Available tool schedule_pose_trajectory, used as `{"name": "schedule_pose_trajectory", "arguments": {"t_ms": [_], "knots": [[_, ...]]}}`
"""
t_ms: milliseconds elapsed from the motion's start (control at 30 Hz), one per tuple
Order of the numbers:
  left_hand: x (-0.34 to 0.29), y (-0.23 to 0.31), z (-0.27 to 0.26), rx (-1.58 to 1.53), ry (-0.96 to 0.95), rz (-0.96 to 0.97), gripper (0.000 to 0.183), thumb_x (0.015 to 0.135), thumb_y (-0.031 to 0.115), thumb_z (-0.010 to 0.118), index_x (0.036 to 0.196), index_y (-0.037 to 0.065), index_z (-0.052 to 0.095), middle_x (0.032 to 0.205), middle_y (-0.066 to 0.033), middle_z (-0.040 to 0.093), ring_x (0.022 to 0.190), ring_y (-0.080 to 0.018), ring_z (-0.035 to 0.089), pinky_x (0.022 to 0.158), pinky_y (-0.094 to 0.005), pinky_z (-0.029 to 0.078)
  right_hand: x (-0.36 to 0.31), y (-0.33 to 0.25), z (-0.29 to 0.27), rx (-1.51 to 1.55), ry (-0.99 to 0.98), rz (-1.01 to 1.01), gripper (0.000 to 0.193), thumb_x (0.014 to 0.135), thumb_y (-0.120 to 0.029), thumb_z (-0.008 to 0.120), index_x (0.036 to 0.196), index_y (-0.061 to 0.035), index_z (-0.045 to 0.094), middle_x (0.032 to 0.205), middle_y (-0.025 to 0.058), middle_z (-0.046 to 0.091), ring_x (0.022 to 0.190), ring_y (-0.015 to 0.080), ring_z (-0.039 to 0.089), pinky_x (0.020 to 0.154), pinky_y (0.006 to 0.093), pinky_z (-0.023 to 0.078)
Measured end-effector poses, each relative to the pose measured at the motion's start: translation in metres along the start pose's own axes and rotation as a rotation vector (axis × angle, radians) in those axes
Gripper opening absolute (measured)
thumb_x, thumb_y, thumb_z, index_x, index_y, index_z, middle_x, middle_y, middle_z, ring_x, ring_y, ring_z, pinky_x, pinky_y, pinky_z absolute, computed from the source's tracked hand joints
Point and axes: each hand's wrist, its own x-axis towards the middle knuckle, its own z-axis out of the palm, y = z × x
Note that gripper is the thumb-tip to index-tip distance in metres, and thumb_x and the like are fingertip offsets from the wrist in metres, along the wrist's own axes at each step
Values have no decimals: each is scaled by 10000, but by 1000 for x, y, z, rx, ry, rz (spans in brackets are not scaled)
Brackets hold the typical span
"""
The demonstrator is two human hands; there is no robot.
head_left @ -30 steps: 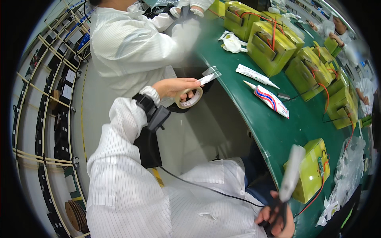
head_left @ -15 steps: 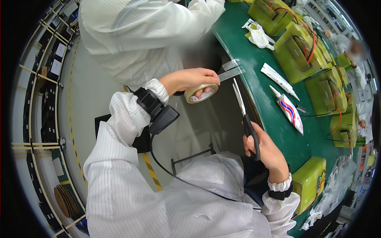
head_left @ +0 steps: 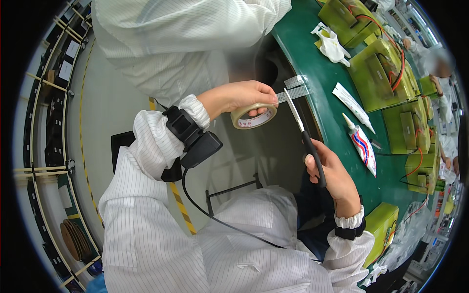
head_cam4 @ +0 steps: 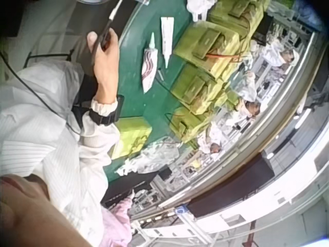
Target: The person assembles multi-cell battery packs by cutting tape with scissors, applying adhesive from a tube with an adhesive dispenser, and securing wiring components to a wiring board.
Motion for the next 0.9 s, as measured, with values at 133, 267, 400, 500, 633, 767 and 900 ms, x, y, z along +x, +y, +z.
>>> {"name": "schedule_pose_trajectory", "arguments": {"t_ms": [133, 267, 400, 500, 633, 767, 900], "knots": [[-1, 4, 2, 12, 4, -3, 138, 827, 200, 549, 841, 62, 553, 591, 17, 513, 437, -47, 437, 405, -182, 357, 6, -2, -2, -15, 4, 0, 667, 768, -378, 644, 1193, 70, 391, 670, -13, 456, 553, 52, 422, 479, 189, 353], [-2, 4, 1, 39, 3, 1, 143, 826, 202, 552, 831, 59, 556, 583, 20, 498, 436, -43, 423, 406, -177, 340, 9, -3, 2, -41, 40, 11, 611, 775, -374, 637, 1154, 59, 430, 641, -22, 455, 536, 48, 417, 466, 194, 345], [2, 5, 0, 92, -6, 9, 142, 825, 186, 546, 822, 45, 564, 575, 17, 485, 434, -44, 411, 406, -185, 334, 7, -4, 1, -146, 113, 31, 518, 780, -356, 637, 1077, 44, 495, 627, -14, 479, 532, 49, 421, 471, 205, 349], [-12, -30, -29, 246, -96, -1, 145, 830, 170, 528, 813, 30, 563, 556, 8, 491, 435, -53, 421, 409, -194, 339, 14, 13, 12, -273, 80, -95, 494, 784, -363, 630, 1031, 49, 516, 655, 20, 520, 569, 81, 456, 525, 223, 389], [-58, -50, -35, 18, 214, -121, 220, 865, 240, 515, 826, 27, 555, 545, 19, 475, 414, -38, 412, 378, -177, 317, 5, 37, 24, -359, -134, -22, 605, 774, -450, 600, 1035, 69, 432, 707, 81, 496, 662, 134, 465, 593, 261, 406], [-55, -21, 9, -32, 229, -16, 278, 863, 289, 523, 803, 21, 568, 553, 15, 494, 434, -32, 419, 398, -184, 341, -32, 49, 23, -256, -254, 19, 674, 778, -432, 599, 1133, 80, 340, 777, 89, 447, 729, 157, 432, 654, 278, 399], [-22, 25, 56, 61, 84, 63, 331, 854, 331, 535, 771, 13, 582, 539, 13, 490, 402, -36, 407, 361, -189, 319, -79, 63, 11, -98, -263, -53, 799, 790, -368, 600, 1285, 88, 168, 893, 112, 446, 828, 179, 450, 752, 268, 397]]}}
